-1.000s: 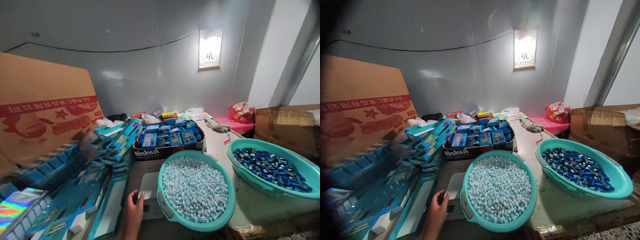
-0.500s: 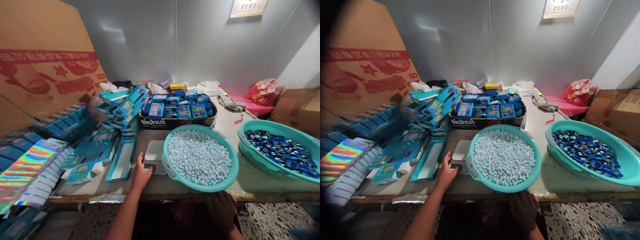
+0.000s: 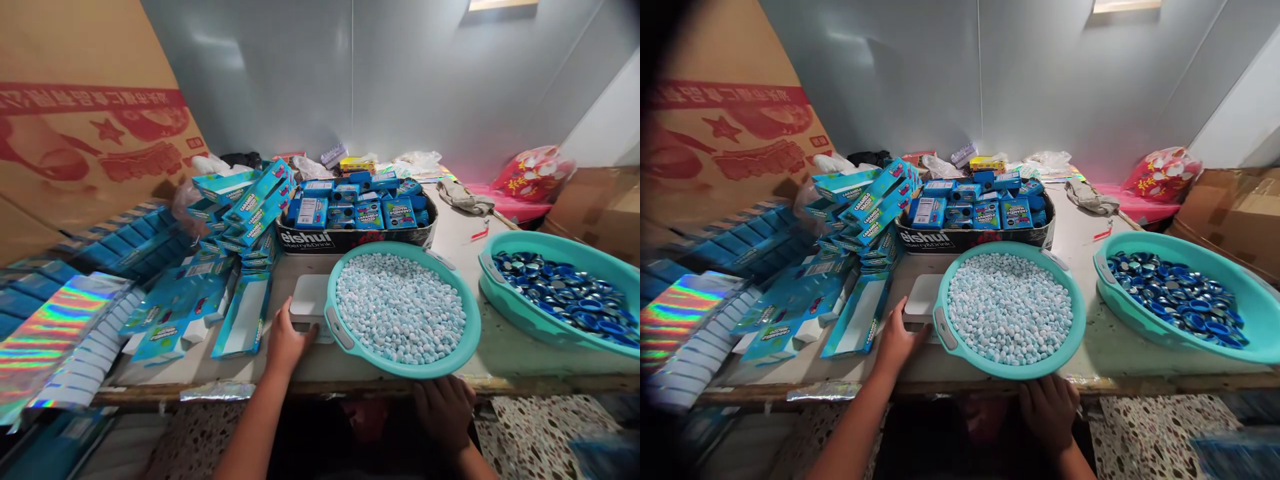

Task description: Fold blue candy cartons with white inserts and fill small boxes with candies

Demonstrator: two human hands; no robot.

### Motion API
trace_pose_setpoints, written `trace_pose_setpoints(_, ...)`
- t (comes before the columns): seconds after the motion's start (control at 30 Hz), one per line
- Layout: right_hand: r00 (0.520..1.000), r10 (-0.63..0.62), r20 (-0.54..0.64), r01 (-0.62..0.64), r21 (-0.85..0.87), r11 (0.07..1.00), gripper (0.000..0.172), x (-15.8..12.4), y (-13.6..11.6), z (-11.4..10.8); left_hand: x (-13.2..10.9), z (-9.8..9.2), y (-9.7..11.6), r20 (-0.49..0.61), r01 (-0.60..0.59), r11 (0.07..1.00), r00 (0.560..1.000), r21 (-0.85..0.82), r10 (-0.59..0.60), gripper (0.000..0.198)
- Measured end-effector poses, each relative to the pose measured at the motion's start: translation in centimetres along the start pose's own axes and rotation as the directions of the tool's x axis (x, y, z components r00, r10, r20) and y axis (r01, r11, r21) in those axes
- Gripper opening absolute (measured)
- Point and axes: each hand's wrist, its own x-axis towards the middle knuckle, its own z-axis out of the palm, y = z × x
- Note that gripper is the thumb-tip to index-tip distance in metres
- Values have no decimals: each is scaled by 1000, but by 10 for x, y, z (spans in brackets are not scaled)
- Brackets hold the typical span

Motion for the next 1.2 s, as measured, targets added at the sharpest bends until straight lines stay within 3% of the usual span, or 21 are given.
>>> trace_pose_setpoints(0.2, 1000, -11, -9, 11, 17, 1000, 37, -6, 3, 3, 2, -2, 2, 39, 83, 997, 996, 0, -83, 89)
trace_pose_setpoints(0.7, 1000, 11, -2, -11, 18, 1000, 34, -22, 12, 16, 8, 1, -6, 99, 160, 987, 982, 7, -160, 87)
trace_pose_setpoints(1.0, 985, -169, -19, 167, -89, 982, 22, -23, 28, 18, 8, 2, -9, 99, 166, 986, 981, -10, -164, 103)
trace_pose_setpoints(1.2, 981, -184, -54, 178, -97, 979, 23, -27, 30, 24, 11, 4, -13, 141, 249, 968, 960, -21, -243, 112)
